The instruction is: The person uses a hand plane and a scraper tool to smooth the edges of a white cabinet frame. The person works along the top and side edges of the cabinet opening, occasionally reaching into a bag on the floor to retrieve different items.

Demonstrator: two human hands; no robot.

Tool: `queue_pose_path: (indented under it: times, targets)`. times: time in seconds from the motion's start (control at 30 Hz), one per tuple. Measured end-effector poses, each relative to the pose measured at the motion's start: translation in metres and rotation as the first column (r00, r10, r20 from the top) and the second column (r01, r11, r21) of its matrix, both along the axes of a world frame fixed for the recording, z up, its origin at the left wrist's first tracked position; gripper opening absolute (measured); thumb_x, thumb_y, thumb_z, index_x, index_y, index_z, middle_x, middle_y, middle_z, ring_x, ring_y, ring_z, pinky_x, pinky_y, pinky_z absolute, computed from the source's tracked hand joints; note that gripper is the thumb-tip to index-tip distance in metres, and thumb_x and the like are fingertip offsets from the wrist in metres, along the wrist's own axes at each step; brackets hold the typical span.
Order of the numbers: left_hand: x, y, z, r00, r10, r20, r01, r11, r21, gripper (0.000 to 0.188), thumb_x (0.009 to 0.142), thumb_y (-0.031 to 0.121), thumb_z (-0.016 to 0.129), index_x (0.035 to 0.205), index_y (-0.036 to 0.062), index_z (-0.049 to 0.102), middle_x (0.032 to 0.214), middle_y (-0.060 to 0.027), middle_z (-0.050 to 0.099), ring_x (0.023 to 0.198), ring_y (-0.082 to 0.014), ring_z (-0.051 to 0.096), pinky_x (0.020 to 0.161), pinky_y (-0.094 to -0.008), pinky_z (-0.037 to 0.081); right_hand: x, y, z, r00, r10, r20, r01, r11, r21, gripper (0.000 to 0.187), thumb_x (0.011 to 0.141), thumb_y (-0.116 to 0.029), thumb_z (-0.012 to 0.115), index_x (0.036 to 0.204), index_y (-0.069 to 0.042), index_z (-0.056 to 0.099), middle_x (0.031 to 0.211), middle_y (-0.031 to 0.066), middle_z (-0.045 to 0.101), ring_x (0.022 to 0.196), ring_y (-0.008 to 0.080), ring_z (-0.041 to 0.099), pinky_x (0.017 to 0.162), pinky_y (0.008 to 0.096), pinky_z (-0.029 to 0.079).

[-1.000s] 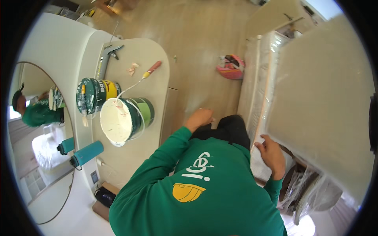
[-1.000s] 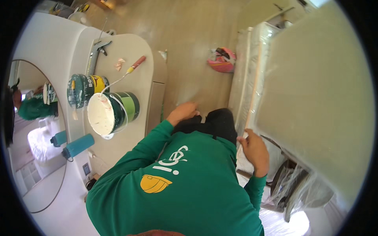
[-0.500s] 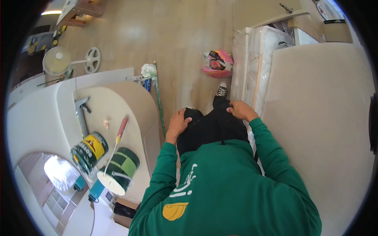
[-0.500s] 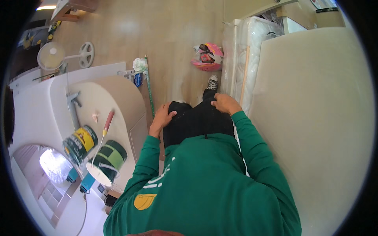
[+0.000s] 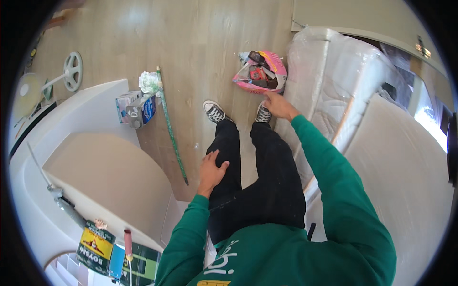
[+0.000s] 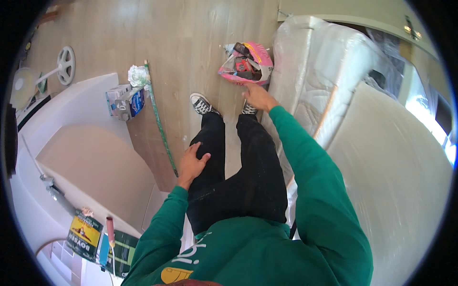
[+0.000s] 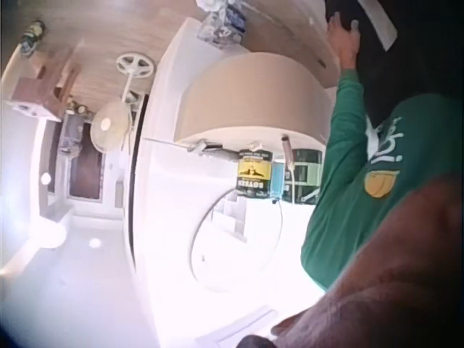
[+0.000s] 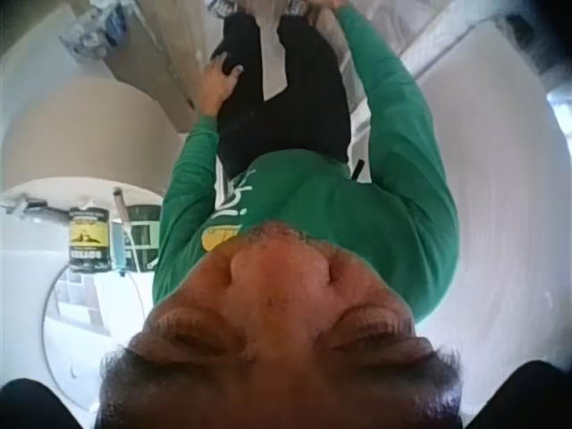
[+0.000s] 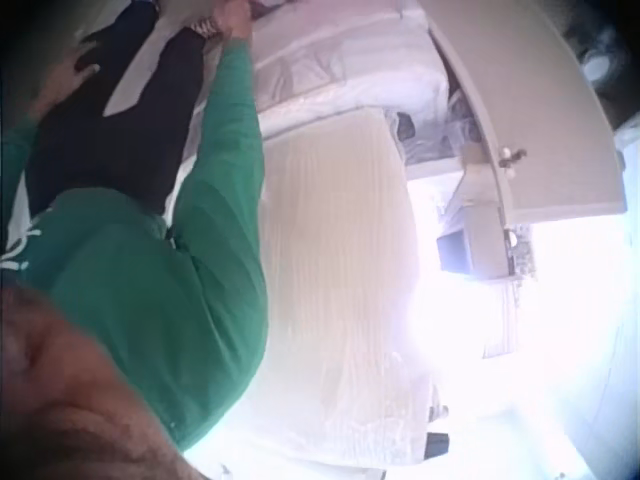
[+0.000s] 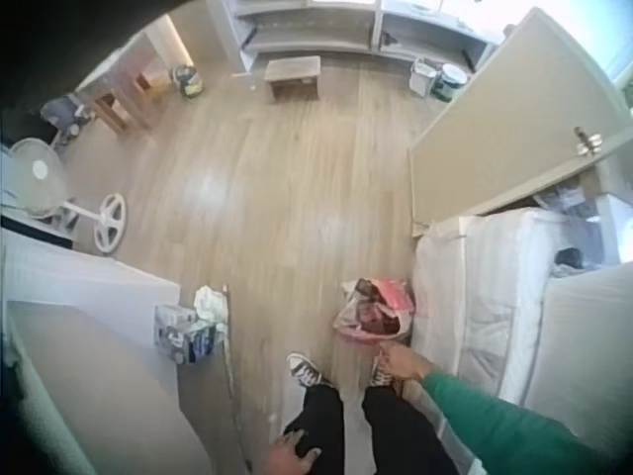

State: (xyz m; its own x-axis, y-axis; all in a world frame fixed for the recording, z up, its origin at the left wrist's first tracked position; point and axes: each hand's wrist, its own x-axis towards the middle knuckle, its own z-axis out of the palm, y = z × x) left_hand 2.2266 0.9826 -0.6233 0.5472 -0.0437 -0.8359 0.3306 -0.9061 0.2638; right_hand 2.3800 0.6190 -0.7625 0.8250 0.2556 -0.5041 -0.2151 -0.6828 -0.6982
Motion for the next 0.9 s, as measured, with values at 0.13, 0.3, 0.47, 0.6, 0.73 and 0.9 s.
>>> queue_pose_path:
  times: [0.13,0.3,0.47,0.6,0.73,0.9]
  targets:
    - [0.025,0.001,0.008,0.99,0.141,0.032,-0.143,0.988,0.064,0.063,0.1,0.046,0.076,0.152,0.0104,0.067,0.146,-0.0158,0.07,0.139,-0.0393,0.063,0.116,-0.0521,0.052,0.036,0.007,-0.151,0.994,0.09,0.06,-0.081,0.989,-0.127,0.041,0.1,-0.016,0.06,0.134,0.006,0.064,0.118,0.0372,0.075,0.114,0.0537,0.072,0.103,0.0575,0.056]
    - [0.031,0.013,-0.009,0.985,0.119,0.123,-0.124,0.991,0.039,0.055,0.101,0.04,0.076,0.147,0.0097,0.069,0.138,-0.0151,0.073,0.133,-0.0387,0.066,0.112,-0.0515,0.054,0.052,-0.028,-0.264,0.985,-0.077,-0.157,0.02,0.942,-0.336,0.035,0.089,-0.015,0.066,0.115,0.004,0.077,0.114,0.036,0.077,0.107,0.0509,0.076,0.096,0.0557,0.06]
    - [0.033,0.017,-0.005,0.978,0.157,0.137,-0.165,0.985,0.046,0.052,0.099,0.036,0.078,0.143,0.008,0.071,0.136,-0.0143,0.074,0.131,-0.04,0.066,0.11,-0.0519,0.055,0.048,-0.074,-0.277,0.894,-0.445,0.053,0.41,0.766,-0.495,0.026,0.09,-0.015,0.066,0.096,0.005,0.082,0.108,0.0309,0.081,0.095,0.0434,0.081,0.085,0.0558,0.062]
    - [0.044,0.015,-0.01,0.979,0.119,0.166,-0.119,0.993,-0.015,0.05,0.101,0.036,0.077,0.142,0.0067,0.072,0.133,-0.0192,0.074,0.126,-0.0411,0.068,0.108,-0.0505,0.055,0.034,-0.112,-0.283,0.994,-0.093,-0.064,0.042,0.833,-0.551,0.035,0.1,-0.02,0.06,0.116,0.006,0.077,0.122,0.0325,0.077,0.112,0.0452,0.076,0.098,0.0526,0.06]
    - [0.046,0.013,-0.004,0.985,0.119,0.124,-0.124,0.992,0.033,0.051,0.099,0.036,0.077,0.141,0.0074,0.073,0.136,-0.0141,0.075,0.131,-0.0409,0.066,0.11,-0.0527,0.055,0.002,-0.04,-0.263,0.752,0.604,-0.262,-0.637,0.769,-0.056,0.039,0.101,-0.027,0.062,0.124,-0.001,0.08,0.146,0.0224,0.071,0.132,0.0397,0.069,0.114,0.0483,0.053]
    - [0.047,0.011,-0.006,0.984,0.115,0.135,-0.12,0.992,0.031,0.051,0.099,0.037,0.077,0.141,0.008,0.073,0.136,-0.0133,0.075,0.132,-0.0397,0.066,0.109,-0.0524,0.055,-0.017,0.001,-0.275,0.473,0.671,-0.571,-0.808,0.588,0.021,0.04,0.101,-0.025,0.058,0.125,-0.004,0.081,0.141,0.0225,0.074,0.129,0.0387,0.071,0.112,0.0476,0.055]
